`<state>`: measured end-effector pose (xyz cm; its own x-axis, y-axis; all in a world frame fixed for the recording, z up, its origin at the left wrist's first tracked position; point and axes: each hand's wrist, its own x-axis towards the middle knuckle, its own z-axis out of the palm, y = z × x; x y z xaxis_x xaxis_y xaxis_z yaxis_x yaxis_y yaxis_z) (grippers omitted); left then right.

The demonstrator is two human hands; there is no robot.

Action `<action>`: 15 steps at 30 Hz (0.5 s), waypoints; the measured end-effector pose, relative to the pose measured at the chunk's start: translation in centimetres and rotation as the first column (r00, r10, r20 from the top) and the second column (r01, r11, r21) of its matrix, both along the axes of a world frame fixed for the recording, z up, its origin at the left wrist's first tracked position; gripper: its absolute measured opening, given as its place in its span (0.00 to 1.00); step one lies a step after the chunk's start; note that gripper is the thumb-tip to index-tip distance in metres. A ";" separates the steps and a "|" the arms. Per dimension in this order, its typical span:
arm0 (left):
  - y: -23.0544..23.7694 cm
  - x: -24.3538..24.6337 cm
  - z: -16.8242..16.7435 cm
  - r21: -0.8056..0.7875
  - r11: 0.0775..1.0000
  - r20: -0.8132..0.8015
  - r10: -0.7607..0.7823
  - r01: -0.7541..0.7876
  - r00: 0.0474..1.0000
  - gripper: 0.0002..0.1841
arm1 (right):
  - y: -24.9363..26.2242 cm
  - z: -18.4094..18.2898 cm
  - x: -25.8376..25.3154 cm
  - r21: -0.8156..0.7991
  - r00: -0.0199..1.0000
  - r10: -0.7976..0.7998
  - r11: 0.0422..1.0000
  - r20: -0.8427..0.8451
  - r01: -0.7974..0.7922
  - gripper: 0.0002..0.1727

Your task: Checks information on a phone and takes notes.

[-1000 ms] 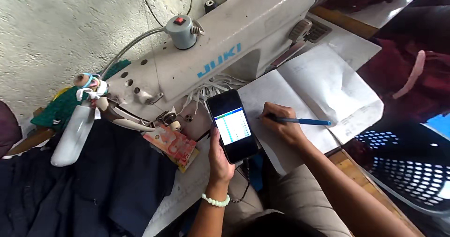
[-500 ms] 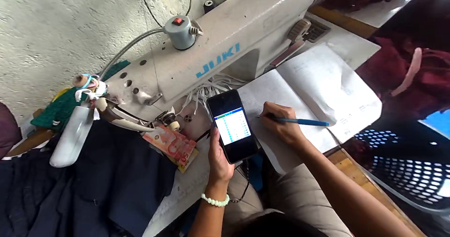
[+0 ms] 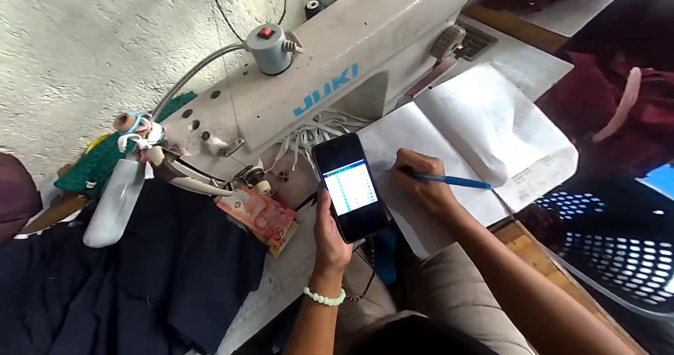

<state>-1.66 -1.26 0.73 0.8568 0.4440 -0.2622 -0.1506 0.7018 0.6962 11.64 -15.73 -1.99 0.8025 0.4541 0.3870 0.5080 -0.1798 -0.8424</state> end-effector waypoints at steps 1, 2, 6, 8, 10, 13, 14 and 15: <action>0.0 0.0 0.0 0.003 1.000 -0.006 -0.006 0.006 1.000 0.23 | -0.3 0.0 0.2 0.046 0.997 0.026 0.999 -0.070 -0.023 0.07; 0.0 0.0 0.0 0.002 1.000 -0.012 -0.013 0.013 1.000 0.24 | -0.6 0.0 0.5 0.114 0.987 0.053 0.993 -0.154 -0.035 0.05; 0.2 0.0 0.0 -0.001 0.999 -0.039 -0.033 0.033 0.999 0.24 | -1.6 1.9 -0.2 0.270 0.976 0.082 0.962 -0.201 -0.025 0.11; 0.2 0.1 0.1 0.019 0.999 -0.064 -0.038 0.039 0.997 0.25 | -2.0 2.6 -1.4 0.177 0.998 -0.016 0.984 -0.058 0.026 0.16; 0.3 0.1 0.1 0.027 0.998 -0.069 -0.046 0.048 0.997 0.25 | -2.5 2.4 -2.7 0.071 0.992 -0.062 0.996 0.113 0.054 0.16; 0.3 0.2 0.1 0.037 0.998 -0.070 -0.055 0.058 0.996 0.26 | -2.5 1.9 -4.5 0.013 0.958 -0.049 0.999 0.281 0.048 0.13; 0.2 0.2 0.2 0.044 0.997 -0.085 -0.053 0.056 0.995 0.26 | -2.4 1.9 -5.1 0.003 0.950 -0.036 0.999 0.311 0.036 0.12; 0.2 0.2 0.3 0.057 0.997 -0.104 -0.050 0.056 0.993 0.26 | -2.1 1.8 -5.7 -0.009 0.940 -0.020 1.000 0.341 0.025 0.12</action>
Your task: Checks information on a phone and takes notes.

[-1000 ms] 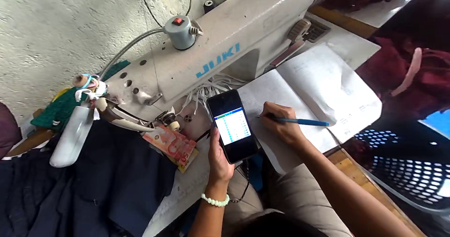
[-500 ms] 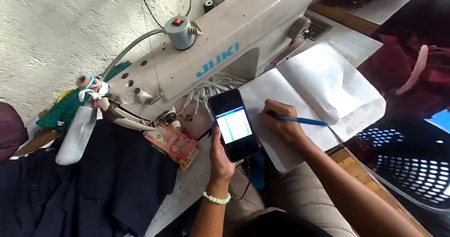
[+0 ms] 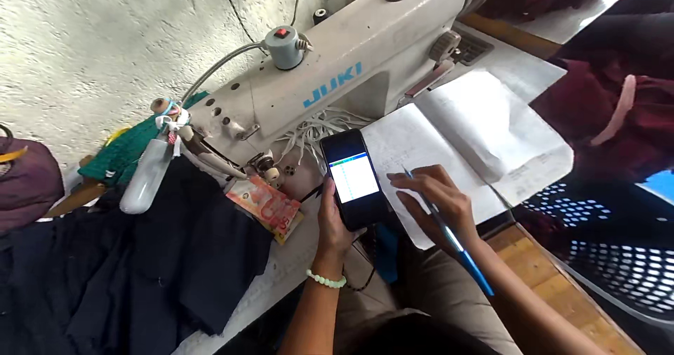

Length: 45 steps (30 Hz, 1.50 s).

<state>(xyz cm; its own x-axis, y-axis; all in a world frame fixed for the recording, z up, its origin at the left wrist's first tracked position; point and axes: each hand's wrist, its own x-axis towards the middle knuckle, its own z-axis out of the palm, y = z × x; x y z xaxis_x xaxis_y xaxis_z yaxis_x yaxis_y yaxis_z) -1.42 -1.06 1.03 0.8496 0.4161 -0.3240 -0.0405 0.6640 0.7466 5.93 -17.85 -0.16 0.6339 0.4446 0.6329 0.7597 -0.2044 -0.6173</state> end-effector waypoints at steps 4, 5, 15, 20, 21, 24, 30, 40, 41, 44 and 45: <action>-0.1 0.0 0.3 0.033 0.999 -0.031 0.003 -0.002 1.000 0.26 | 1.4 -0.4 -1.9 -0.053 0.991 0.055 0.997 0.124 -0.049 0.12; -0.2 0.0 0.5 0.030 1.000 -0.038 0.009 -0.008 0.999 0.25 | 1.7 -0.3 -2.1 -0.065 0.987 0.074 0.996 0.140 -0.065 0.12; -0.1 -0.1 0.4 0.044 0.998 -0.068 -0.036 0.039 0.997 0.25 | 1.1 0.3 0.3 -0.015 0.982 -0.070 0.997 0.173 0.073 0.13; 0.1 0.2 0.4 -0.039 0.997 -0.083 -0.068 0.065 0.994 0.26 | -0.2 0.1 0.6 0.014 0.996 0.041 0.999 0.077 -0.042 0.10; 0.1 0.2 0.3 -0.047 0.996 -0.070 -0.072 0.069 0.995 0.26 | -0.1 -0.1 0.2 0.000 0.994 0.066 0.998 0.092 -0.066 0.10; 0.2 0.1 0.3 -0.033 0.996 -0.082 -0.080 0.077 0.993 0.26 | 0.7 -0.2 -1.1 -0.108 0.982 0.106 0.990 0.156 -0.089 0.13; 0.2 0.2 0.7 -0.029 0.997 -0.158 -0.073 0.069 0.985 0.26 | 1.4 -0.1 0.1 -0.071 0.986 0.083 0.995 0.144 -0.074 0.14; 0.6 0.3 -0.3 -0.133 0.983 -0.025 -0.132 0.128 0.991 0.30 | -1.4 -0.8 -2.5 -0.115 0.981 0.187 0.977 0.051 -0.180 0.16; 0.5 0.3 -0.3 -0.138 0.982 -0.027 -0.135 0.130 0.990 0.30 | -1.1 -1.1 -2.3 -0.131 0.985 0.148 0.982 0.088 -0.136 0.15; 0.4 0.2 -0.2 -0.140 0.983 -0.031 -0.126 0.120 0.992 0.30 | -0.9 -0.9 -1.5 -0.087 0.990 0.074 0.994 0.117 -0.064 0.15; 0.5 0.1 -0.2 -0.135 0.984 -0.033 -0.125 0.120 0.992 0.30 | -0.9 -0.7 -1.4 -0.055 0.992 0.066 0.997 0.105 -0.061 0.14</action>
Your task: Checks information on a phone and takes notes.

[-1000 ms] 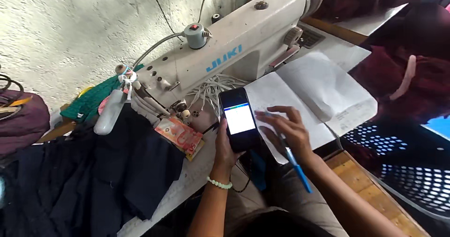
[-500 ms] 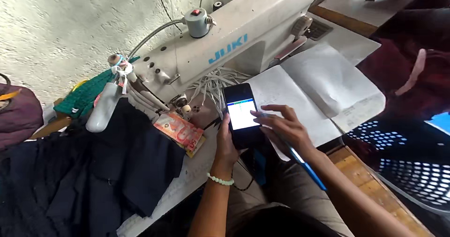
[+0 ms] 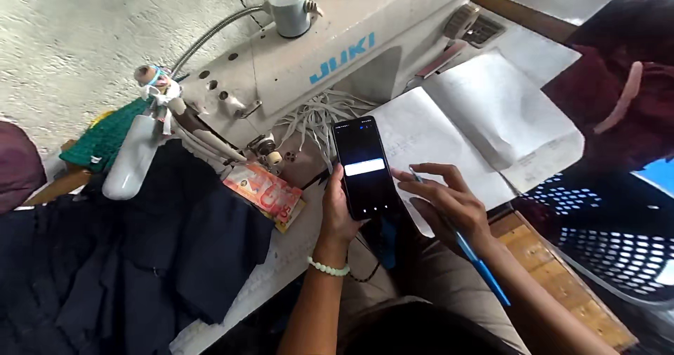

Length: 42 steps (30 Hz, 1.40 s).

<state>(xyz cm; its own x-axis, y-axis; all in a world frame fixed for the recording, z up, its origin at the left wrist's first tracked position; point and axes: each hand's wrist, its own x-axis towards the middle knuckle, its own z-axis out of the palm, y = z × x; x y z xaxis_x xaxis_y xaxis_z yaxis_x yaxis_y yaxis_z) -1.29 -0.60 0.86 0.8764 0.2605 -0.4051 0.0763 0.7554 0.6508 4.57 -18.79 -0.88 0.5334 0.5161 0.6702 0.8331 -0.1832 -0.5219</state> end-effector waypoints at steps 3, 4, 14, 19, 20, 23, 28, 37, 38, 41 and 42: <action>0.1 0.0 -0.1 -0.010 1.000 0.021 -0.004 0.005 1.000 0.30 | -0.4 0.4 0.2 0.027 0.999 -0.024 0.999 -0.040 0.025 0.14; 0.1 0.1 -0.2 -0.013 1.000 0.027 -0.009 0.009 1.000 0.30 | -0.6 0.4 0.2 0.026 0.998 -0.032 0.999 -0.054 0.033 0.14; -0.1 -0.1 0.1 0.019 1.000 -0.003 -0.018 0.018 1.000 0.28 | 0.5 0.4 0.6 0.017 0.998 -0.048 0.999 -0.045 0.049 0.12; -0.1 -0.1 0.2 0.057 0.998 -0.025 -0.025 0.026 0.999 0.26 | 1.8 0.3 1.1 -0.021 0.999 -0.014 1.000 0.045 0.015 0.12; -0.1 -0.1 0.2 0.052 0.998 -0.018 -0.026 0.027 1.000 0.26 | 2.0 0.3 1.2 -0.027 0.998 -0.010 1.000 0.056 0.011 0.12; 0.0 -0.1 0.2 0.033 0.999 -0.013 -0.027 0.028 1.000 0.26 | 2.3 0.3 1.2 -0.029 0.995 -0.029 0.999 0.096 0.032 0.11; -0.1 -0.1 0.2 0.039 0.999 0.010 -0.024 0.024 1.000 0.26 | 2.2 0.2 0.3 -0.065 0.992 -0.050 0.996 0.113 0.058 0.12; -0.5 -0.3 0.7 0.036 0.999 0.045 0.014 -0.015 0.999 0.25 | 3.3 -0.6 -1.6 -0.111 0.979 -0.131 0.983 0.154 0.149 0.13; -0.5 -0.3 0.8 0.043 0.999 0.030 0.017 -0.018 0.999 0.25 | 3.4 -0.6 -1.5 -0.110 0.978 -0.136 0.982 0.158 0.154 0.13; -0.4 -0.4 0.8 0.044 0.999 0.033 0.015 -0.016 0.999 0.25 | 3.4 -0.6 -1.5 -0.091 0.974 -0.149 0.982 0.173 0.166 0.12; -0.4 -0.4 0.7 0.051 0.999 0.041 0.010 -0.012 0.999 0.26 | 3.2 -0.7 -1.4 -0.079 0.972 -0.156 0.982 0.174 0.172 0.12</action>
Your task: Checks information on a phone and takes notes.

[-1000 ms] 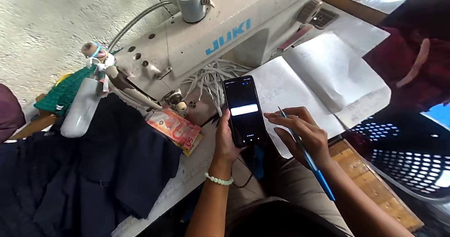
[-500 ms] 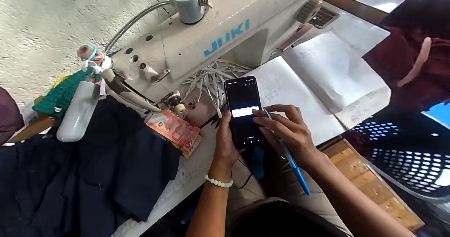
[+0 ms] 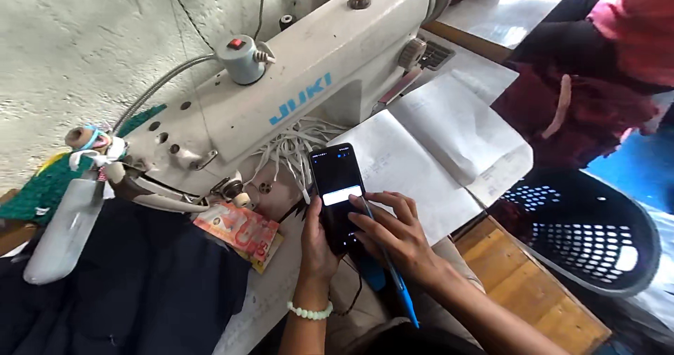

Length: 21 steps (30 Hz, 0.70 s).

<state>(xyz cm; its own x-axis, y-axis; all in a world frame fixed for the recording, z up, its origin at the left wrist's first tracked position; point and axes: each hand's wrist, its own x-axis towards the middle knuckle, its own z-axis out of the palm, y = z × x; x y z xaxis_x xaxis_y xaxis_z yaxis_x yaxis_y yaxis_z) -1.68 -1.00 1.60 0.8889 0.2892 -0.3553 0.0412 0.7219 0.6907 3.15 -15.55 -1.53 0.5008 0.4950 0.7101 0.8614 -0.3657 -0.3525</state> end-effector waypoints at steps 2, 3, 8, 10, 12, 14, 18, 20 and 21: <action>0.1 0.0 -0.2 0.010 1.000 -0.002 -0.009 0.009 1.000 0.26 | -0.3 -0.1 0.1 0.022 1.000 -0.016 1.000 -0.005 0.016 0.12; 0.1 0.0 -0.2 0.009 1.000 -0.006 -0.013 0.013 1.000 0.26 | -0.4 -0.1 0.2 0.031 1.000 -0.025 0.999 -0.010 0.025 0.12; 0.3 0.0 -0.5 -0.006 1.000 0.003 -0.024 0.024 1.000 0.26 | -0.5 -0.2 0.6 0.045 0.999 -0.008 0.999 -0.035 0.010 0.12; 0.2 0.0 -0.4 0.007 1.000 -0.022 -0.019 0.019 1.000 0.26 | -0.4 -0.1 0.6 0.068 0.998 0.007 0.998 -0.070 -0.002 0.12; 0.3 0.0 -0.4 0.002 1.000 -0.035 -0.021 0.021 0.999 0.26 | -0.5 0.2 0.9 0.131 0.990 0.018 0.991 -0.137 0.000 0.10; 0.3 0.1 -0.4 -0.022 0.999 -0.030 -0.027 0.026 0.999 0.26 | -0.7 0.3 1.6 0.184 0.983 0.016 0.983 -0.185 0.019 0.09; 0.3 0.1 -0.5 -0.055 0.998 -0.001 -0.028 0.028 1.000 0.26 | -1.0 0.4 2.9 0.208 0.981 0.002 0.977 -0.194 0.039 0.07; 0.2 0.2 -0.3 -0.043 0.999 -0.027 -0.020 0.019 0.999 0.26 | -1.2 0.6 3.0 0.212 0.982 0.043 0.977 -0.185 -0.003 0.07; 0.2 0.3 -0.2 -0.032 0.999 -0.043 -0.017 0.016 0.999 0.26 | -1.4 0.7 2.9 0.216 0.979 0.083 0.975 -0.188 -0.041 0.07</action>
